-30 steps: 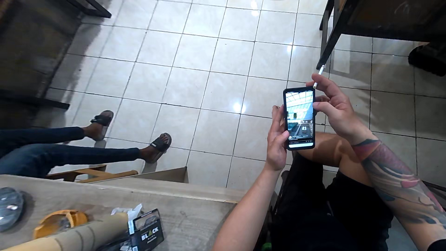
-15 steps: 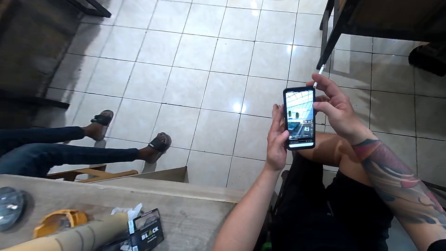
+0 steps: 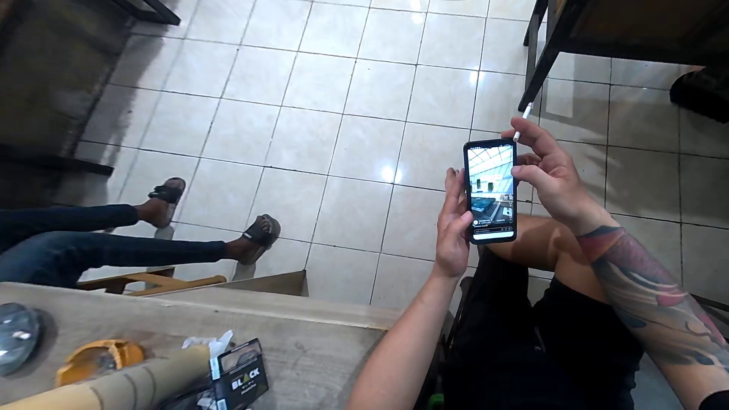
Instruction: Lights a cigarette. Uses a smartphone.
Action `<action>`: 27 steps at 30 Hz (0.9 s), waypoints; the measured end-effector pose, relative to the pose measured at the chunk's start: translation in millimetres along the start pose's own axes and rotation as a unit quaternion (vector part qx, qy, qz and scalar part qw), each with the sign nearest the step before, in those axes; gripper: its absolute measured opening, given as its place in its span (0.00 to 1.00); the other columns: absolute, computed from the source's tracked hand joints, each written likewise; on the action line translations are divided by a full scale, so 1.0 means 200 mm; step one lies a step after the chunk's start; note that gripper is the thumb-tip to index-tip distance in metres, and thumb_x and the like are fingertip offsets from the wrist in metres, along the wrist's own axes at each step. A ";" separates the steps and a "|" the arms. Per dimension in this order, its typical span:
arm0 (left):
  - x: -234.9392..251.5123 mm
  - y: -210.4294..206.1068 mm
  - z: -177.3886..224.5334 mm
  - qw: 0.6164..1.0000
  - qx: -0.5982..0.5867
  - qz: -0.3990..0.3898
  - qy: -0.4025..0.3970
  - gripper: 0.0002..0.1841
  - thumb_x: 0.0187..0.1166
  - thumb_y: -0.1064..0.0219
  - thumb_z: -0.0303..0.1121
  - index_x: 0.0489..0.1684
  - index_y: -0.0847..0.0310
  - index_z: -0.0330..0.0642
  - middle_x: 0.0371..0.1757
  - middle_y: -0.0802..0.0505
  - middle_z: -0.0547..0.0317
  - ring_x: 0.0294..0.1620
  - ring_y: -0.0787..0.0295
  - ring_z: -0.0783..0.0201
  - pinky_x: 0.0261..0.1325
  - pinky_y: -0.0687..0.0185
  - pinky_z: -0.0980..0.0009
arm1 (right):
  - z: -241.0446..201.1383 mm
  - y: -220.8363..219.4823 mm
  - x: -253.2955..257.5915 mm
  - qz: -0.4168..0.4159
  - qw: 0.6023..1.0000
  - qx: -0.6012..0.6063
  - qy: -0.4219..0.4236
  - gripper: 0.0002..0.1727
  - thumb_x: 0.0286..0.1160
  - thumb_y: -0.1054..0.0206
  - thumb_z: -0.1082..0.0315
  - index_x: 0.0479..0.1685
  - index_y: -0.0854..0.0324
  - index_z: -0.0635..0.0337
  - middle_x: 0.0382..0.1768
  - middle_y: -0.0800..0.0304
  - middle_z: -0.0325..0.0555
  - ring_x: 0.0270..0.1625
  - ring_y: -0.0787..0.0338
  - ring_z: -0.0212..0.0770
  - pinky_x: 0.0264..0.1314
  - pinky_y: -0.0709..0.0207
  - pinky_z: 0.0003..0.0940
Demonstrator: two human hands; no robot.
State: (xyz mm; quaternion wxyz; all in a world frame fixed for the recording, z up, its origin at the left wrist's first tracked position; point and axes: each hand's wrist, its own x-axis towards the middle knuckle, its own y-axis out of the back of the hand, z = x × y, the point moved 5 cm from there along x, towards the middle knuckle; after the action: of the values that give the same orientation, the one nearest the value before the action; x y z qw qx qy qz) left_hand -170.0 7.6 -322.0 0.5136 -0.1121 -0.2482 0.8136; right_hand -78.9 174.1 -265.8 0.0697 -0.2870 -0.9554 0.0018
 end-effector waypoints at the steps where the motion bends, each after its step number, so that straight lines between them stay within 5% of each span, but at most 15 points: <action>1: 0.00 0.00 0.00 1.000 -0.001 -0.001 -0.001 0.39 0.82 0.46 0.52 0.96 0.56 0.60 0.91 0.36 0.52 0.81 0.27 0.48 0.67 0.17 0.47 | 0.00 0.00 0.00 0.000 1.000 -0.001 0.000 0.37 0.79 0.41 0.77 0.91 0.43 0.57 0.82 0.28 0.49 0.63 0.10 0.46 0.59 0.08 0.42; 18: 0.00 0.00 0.01 1.000 0.009 0.000 -0.001 0.40 0.82 0.47 0.51 0.97 0.57 0.61 0.92 0.38 0.52 0.81 0.28 0.50 0.67 0.17 0.47 | -0.01 -0.01 -0.01 0.003 1.000 -0.013 -0.006 0.45 0.70 0.26 0.74 0.91 0.42 0.57 0.80 0.27 0.49 0.64 0.10 0.49 0.57 0.07 0.42; 27: 0.00 -0.01 0.01 1.000 0.005 -0.002 0.001 0.38 0.83 0.48 0.51 0.96 0.56 0.62 0.88 0.32 0.51 0.77 0.23 0.51 0.64 0.15 0.49 | -0.02 -0.01 -0.01 0.001 1.000 -0.017 -0.006 0.45 0.69 0.27 0.76 0.91 0.43 0.58 0.80 0.27 0.49 0.63 0.10 0.49 0.56 0.06 0.42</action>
State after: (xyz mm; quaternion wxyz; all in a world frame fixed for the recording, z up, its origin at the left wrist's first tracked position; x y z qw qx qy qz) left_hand -169.2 6.8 -319.6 0.5159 -0.1093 -0.2437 0.8140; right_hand -78.7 171.4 -262.5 0.0593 -0.2891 -0.9554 -0.0130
